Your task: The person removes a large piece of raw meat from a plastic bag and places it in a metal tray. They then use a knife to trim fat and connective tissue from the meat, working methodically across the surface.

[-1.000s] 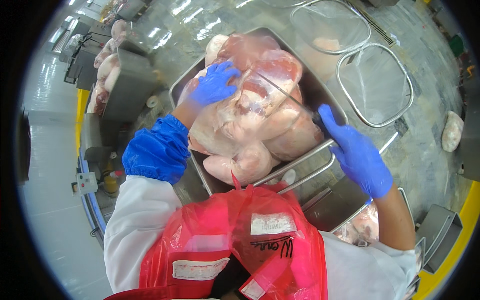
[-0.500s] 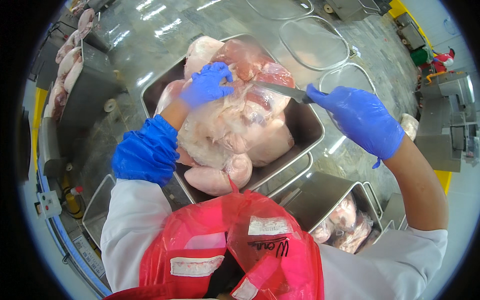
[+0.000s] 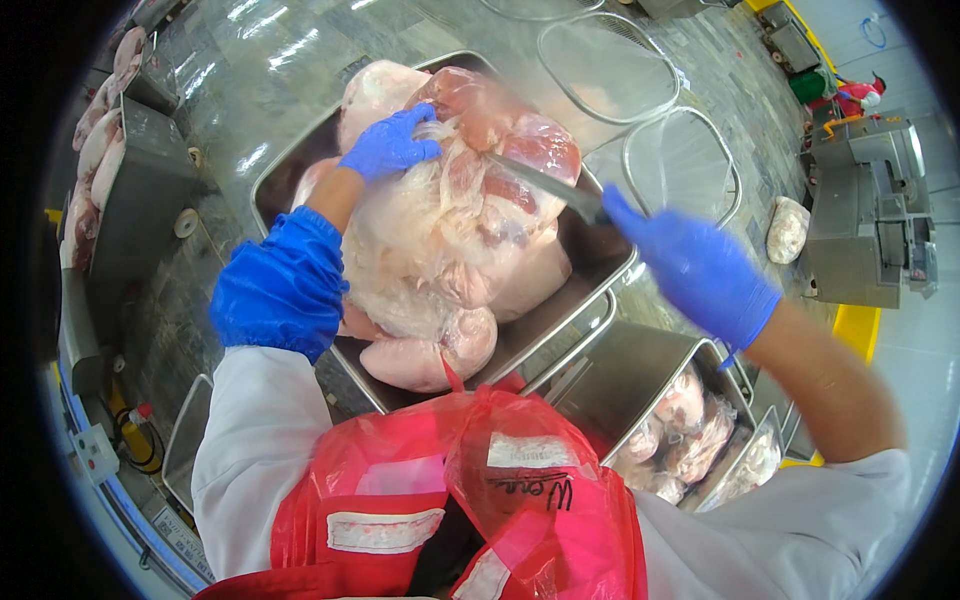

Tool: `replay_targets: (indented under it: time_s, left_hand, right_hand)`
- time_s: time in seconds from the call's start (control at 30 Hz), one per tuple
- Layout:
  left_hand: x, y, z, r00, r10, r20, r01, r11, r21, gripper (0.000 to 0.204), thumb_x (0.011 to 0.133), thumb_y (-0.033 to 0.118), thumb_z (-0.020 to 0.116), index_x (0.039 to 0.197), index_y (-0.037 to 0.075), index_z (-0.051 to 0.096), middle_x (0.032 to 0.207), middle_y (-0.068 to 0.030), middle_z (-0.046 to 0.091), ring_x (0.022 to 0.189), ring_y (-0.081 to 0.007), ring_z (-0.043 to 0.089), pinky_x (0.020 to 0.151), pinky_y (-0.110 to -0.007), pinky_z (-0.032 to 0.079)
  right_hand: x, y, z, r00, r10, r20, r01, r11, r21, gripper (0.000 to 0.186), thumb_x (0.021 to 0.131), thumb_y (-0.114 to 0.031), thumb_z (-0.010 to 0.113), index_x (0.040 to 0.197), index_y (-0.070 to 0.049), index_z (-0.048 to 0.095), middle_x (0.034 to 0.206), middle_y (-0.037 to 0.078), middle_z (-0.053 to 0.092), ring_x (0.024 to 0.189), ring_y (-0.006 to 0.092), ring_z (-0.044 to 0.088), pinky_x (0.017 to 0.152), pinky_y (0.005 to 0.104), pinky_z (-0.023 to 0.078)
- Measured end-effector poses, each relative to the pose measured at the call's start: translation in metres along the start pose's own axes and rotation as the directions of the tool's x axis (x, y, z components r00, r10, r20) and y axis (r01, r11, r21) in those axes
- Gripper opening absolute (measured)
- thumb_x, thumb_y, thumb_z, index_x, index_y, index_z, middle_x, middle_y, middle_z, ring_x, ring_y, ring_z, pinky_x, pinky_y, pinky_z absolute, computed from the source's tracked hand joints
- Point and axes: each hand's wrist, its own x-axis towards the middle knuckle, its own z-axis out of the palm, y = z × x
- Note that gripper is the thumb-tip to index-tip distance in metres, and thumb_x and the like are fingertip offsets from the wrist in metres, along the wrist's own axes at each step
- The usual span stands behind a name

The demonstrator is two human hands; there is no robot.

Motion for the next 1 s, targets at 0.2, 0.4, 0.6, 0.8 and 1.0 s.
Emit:
replay_targets:
  time_s: [0.2, 0.4, 0.6, 0.8, 1.0]
  left_hand:
    - [0.001, 0.005, 0.003, 1.000, 0.026, -0.006, -0.027, 0.998, -0.053, 0.065, 0.070, 0.049, 0.059, 0.124, 0.015, 0.044, 0.117, -0.0232, 0.052, 0.105, -0.0382, 0.053, 0.089, -0.043, 0.042]
    - [-0.007, 0.007, -0.004, 1.000, 0.000, 0.012, 0.002, 0.990, -0.143, 0.050, 0.073, 0.035, 0.063, 0.114, 0.012, 0.048, 0.105, -0.0162, 0.058, 0.097, -0.0300, 0.056, 0.083, -0.038, 0.042]
    - [-0.002, 0.004, 0.001, 0.997, 0.047, -0.055, -0.053, 0.991, -0.123, 0.052, 0.070, 0.036, 0.062, 0.116, 0.015, 0.047, 0.107, -0.0176, 0.058, 0.098, -0.0350, 0.056, 0.083, -0.040, 0.043]
    - [0.013, 0.028, 0.019, 0.972, 0.042, -0.230, -0.084, 0.981, -0.174, 0.046, 0.073, 0.025, 0.056, 0.117, 0.015, 0.049, 0.106, -0.0133, 0.060, 0.106, -0.0309, 0.053, 0.090, -0.045, 0.038]
    - [0.017, 0.066, 0.024, 0.925, 0.199, -0.324, -0.029, 0.886, 0.462, 0.029, 0.073, 0.020, 0.050, 0.101, 0.014, 0.060, 0.094, -0.0103, 0.062, 0.092, -0.0303, 0.056, 0.077, -0.046, 0.042]
  right_hand:
    - [-0.016, -0.027, 0.152, 0.938, 0.323, -0.126, -0.282, 0.922, 0.266, 0.070, 0.077, 0.002, 0.045, 0.141, -0.016, 0.022, 0.068, 0.020, 0.048, 0.060, 0.0354, 0.051, 0.057, 0.0460, 0.042]
    - [-0.002, -0.041, 0.183, 0.896, 0.422, -0.137, -0.301, 0.806, 0.510, 0.070, 0.079, -0.002, 0.053, 0.140, -0.020, 0.024, 0.073, 0.020, 0.051, 0.067, 0.0367, 0.052, 0.059, 0.0454, 0.042]
    - [0.001, -0.046, 0.209, 0.857, 0.428, -0.287, -0.110, 0.696, 0.710, 0.075, 0.077, -0.004, 0.061, 0.140, -0.019, 0.024, 0.078, 0.018, 0.052, 0.071, 0.0344, 0.053, 0.065, 0.0440, 0.042]
    - [0.003, -0.054, 0.227, 0.809, 0.492, -0.322, 0.078, 0.454, 0.888, 0.070, 0.077, -0.001, 0.062, 0.138, -0.017, 0.031, 0.111, 0.017, 0.057, 0.100, 0.0255, 0.057, 0.084, 0.0341, 0.044]
    - [-0.001, -0.053, 0.238, 0.872, 0.481, -0.089, 0.014, 0.158, 0.987, 0.067, 0.077, -0.003, 0.061, 0.137, -0.012, 0.032, 0.128, 0.011, 0.049, 0.113, 0.0179, 0.050, 0.090, 0.0285, 0.041]
